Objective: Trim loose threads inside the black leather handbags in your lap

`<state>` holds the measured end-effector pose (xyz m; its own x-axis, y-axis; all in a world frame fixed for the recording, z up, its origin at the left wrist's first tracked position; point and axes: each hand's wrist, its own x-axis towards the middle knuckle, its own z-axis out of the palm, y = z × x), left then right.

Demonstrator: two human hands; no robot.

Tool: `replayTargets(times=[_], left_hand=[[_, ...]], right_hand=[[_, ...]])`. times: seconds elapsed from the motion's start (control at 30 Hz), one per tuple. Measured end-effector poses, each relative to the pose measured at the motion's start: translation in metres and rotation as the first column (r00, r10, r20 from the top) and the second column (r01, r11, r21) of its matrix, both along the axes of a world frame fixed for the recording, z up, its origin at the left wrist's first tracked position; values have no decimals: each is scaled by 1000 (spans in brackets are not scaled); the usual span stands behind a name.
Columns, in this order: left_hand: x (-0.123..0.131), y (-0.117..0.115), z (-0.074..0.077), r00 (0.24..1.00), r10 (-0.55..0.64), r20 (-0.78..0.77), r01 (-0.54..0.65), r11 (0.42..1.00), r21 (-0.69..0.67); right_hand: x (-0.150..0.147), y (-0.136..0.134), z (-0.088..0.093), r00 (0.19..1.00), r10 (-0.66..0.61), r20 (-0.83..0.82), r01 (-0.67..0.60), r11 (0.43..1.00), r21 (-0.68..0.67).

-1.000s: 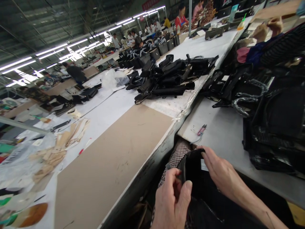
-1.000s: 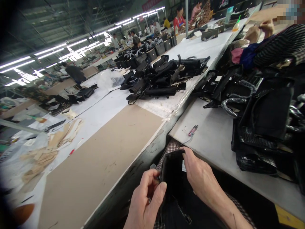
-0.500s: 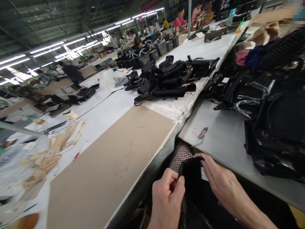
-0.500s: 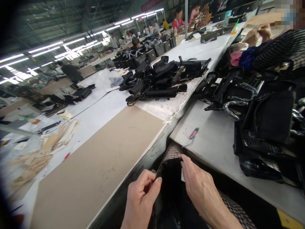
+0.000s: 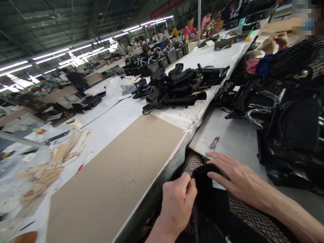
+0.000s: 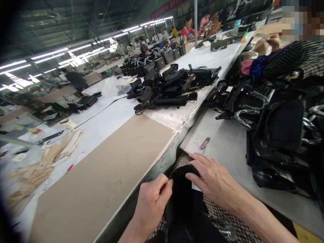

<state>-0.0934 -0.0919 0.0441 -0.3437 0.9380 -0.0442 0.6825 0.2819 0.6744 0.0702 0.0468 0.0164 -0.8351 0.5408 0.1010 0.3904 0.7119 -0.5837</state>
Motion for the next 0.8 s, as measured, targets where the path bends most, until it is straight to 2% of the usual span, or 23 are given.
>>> replayTargets(times=[0.07, 0.17, 0.23, 0.3, 0.37, 0.43, 0.47, 0.5, 0.57, 0.63, 0.73, 0.8], left_hand=[[3, 0, 0, 1000, -23, -12, 23, 1000, 12], [12, 2, -4, 997, -77, -22, 78, 996, 47], [18, 3, -6, 997, -70, -21, 71, 995, 71], [22, 4, -8, 997, -29, 77, 24, 998, 58], [22, 4, -8, 943, -26, 333, 27, 1000, 2], [18, 3, -11, 808, -44, 588, 61, 998, -9], [15, 3, -13, 757, -43, 652, 47, 999, 12], [10, 4, -18, 743, -26, 669, 2, 999, 37], [-3, 8, -32, 792, 64, 607, -139, 987, 76], [-17, 16, -50, 831, 160, 532, -230, 971, 67], [-32, 30, -72, 812, 171, 558, -198, 980, -13], [-34, 35, -76, 794, 114, 598, -104, 993, -51]], right_hand=[[-7, 8, 13, 990, 138, -10, -137, 988, 72], [-24, 14, 29, 918, 388, 79, -389, 921, -12], [-35, 18, 31, 879, 457, 139, -447, 889, -98], [-38, 22, 27, 873, 466, 147, -448, 883, -136], [-32, 28, 20, 882, 459, 108, -442, 885, -150], [-18, 33, 14, 898, 437, 43, -425, 889, -174], [-9, 35, 12, 907, 421, 5, -413, 891, -190], [1, 36, 11, 916, 401, -32, -398, 893, -208], [23, 39, 13, 933, 346, -97, -359, 901, -242], [44, 39, 19, 950, 280, -138, -308, 916, -257], [74, 37, 32, 964, 138, -227, -201, 936, -287], [92, 31, 39, 942, -5, -334, -116, 933, -341]])
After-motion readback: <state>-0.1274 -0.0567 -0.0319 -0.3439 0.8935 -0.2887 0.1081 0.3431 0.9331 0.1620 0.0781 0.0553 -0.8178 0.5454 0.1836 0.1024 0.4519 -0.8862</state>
